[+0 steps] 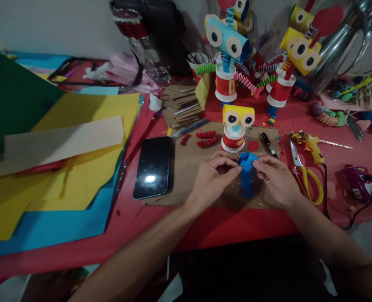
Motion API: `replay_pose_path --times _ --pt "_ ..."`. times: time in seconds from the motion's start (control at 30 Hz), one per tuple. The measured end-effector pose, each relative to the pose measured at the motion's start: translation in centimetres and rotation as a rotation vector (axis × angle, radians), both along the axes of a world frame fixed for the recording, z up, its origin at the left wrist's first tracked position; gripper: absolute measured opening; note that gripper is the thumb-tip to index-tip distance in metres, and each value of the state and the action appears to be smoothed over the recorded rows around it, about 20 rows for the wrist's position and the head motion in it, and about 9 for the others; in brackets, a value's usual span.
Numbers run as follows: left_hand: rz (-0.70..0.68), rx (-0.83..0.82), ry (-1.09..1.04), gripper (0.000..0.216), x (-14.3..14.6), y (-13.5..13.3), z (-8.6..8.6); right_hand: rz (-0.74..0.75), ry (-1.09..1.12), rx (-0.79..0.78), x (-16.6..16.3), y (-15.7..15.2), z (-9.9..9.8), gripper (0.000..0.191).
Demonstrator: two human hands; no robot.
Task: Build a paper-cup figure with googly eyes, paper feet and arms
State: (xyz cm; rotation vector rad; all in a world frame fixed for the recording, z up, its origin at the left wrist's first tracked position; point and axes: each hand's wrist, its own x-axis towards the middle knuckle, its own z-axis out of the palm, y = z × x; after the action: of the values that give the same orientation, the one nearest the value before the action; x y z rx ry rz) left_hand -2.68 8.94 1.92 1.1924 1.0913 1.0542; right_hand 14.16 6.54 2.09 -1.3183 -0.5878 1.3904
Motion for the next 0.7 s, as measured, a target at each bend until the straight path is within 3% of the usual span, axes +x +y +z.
replay_pose_path --times 0.7 --pt "0.0 0.036 0.044 0.003 0.06 -0.25 -0.08 -0.037 -0.099 0.084 -0.67 0.03 -0.2 0.02"
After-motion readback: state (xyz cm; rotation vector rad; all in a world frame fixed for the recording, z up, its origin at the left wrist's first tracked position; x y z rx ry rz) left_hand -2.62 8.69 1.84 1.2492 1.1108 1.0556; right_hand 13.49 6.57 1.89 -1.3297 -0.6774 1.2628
